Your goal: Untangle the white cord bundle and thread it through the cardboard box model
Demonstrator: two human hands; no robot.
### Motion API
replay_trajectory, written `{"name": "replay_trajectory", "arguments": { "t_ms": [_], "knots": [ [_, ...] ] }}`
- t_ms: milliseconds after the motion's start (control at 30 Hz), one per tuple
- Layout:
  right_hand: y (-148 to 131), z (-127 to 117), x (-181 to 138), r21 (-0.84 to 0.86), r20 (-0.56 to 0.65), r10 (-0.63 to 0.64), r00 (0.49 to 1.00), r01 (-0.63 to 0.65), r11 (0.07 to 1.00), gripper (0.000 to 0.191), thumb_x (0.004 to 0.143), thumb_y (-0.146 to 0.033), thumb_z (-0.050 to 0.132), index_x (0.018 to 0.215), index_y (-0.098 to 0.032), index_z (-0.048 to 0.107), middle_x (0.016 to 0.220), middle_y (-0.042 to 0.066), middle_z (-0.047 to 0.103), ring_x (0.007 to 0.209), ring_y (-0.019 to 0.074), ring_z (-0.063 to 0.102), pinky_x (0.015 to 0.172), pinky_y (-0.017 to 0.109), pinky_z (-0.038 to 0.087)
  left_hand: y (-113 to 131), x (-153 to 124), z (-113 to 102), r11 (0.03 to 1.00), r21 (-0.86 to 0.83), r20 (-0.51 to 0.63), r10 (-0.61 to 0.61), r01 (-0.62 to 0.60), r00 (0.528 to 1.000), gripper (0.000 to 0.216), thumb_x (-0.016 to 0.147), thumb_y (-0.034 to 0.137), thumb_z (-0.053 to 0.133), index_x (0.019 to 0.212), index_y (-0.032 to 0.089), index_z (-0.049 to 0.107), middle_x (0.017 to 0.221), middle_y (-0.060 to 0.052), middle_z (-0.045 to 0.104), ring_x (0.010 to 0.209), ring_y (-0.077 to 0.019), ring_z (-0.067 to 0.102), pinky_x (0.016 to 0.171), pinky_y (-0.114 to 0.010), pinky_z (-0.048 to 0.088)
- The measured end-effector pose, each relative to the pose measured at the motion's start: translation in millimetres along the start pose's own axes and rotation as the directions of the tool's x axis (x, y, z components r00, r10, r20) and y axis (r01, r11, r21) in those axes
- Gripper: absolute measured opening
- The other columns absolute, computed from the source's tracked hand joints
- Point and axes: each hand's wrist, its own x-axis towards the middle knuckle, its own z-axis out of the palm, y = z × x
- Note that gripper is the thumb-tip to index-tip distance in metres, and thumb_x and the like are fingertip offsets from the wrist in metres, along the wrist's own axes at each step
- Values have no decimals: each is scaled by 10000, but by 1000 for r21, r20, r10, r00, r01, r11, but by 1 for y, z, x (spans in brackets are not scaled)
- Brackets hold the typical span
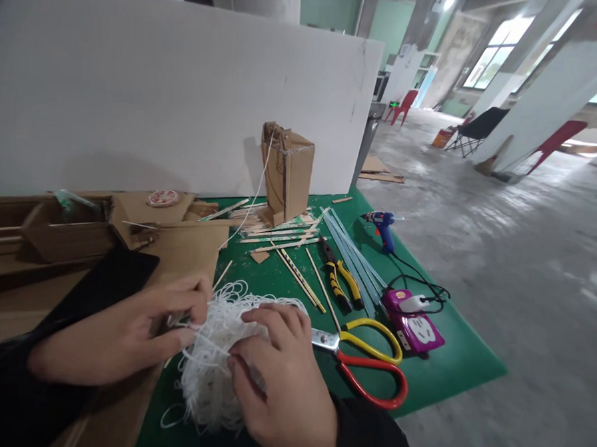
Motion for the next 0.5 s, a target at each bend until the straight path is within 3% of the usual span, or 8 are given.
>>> {"name": "replay_trajectory", "arguments": {
  "t_ms": [67, 167, 233, 333, 433, 500],
  "knots": [
    [2, -2, -2, 15, -68, 56, 996, -56, 998, 118, 890, -146, 564, 915, -243, 625, 1087, 50, 599, 1040, 250, 513, 881, 427, 381, -5, 4, -2, 993, 100, -168, -46, 64, 985, 142, 929, 279, 432, 831, 194, 491, 1007, -23, 527, 933, -188, 523, 856, -332, 423],
    [3, -9, -6, 61, -129, 107, 986, -99, 993, 106, 927, -176, 529, 909, -246, 606, 982, 59, 605, 945, 242, 533, 834, 409, 384, -7, 9, 2, 921, 298, -510, -68, 250, 858, 139, 916, 297, 460, 958, 176, 514, 1135, -88, 549, 1122, -295, 480, 995, -492, 346],
    [3, -11, -10, 194, -123, 147, 982, -121, 974, 121, 961, -192, 476, 931, -241, 582, 955, 65, 604, 918, 230, 545, 817, 383, 404, -2, 10, 10, 863, 398, -592, -18, 312, 805, 218, 875, 271, 499, 1070, 177, 526, 1262, -118, 529, 1258, -360, 397, 1046, -569, 270],
    [3, -9, -14, 403, -43, 232, 972, -196, 894, 147, 1000, -245, 422, 965, -236, 564, 912, 52, 598, 848, 193, 559, 737, 310, 434, 13, 8, 33, 884, 444, -465, 86, 148, 881, 369, 814, 201, 519, 1182, 222, 522, 1398, -82, 483, 1374, -341, 302, 1099, -566, 207],
    [5, -7, -14, 490, 13, 268, 963, -240, 838, 172, 1013, -280, 417, 932, -230, 561, 848, 20, 574, 771, 157, 543, 683, 263, 423, 24, 6, 59, 946, 316, -234, 156, -77, 960, 524, 798, 261, 591, 1303, 267, 454, 1455, -40, 460, 1384, -290, 315, 1156, -519, 154],
    [7, -7, -13, 531, 22, 252, 967, -225, 817, 171, 1014, -278, 423, 931, -229, 563, 840, 9, 565, 767, 146, 537, 700, 256, 421, 26, 8, 73, 974, 208, -194, 130, -89, 972, 520, 803, 305, 632, 1294, 277, 463, 1411, -24, 519, 1350, -267, 377, 1170, -490, 136]
  ]
}}
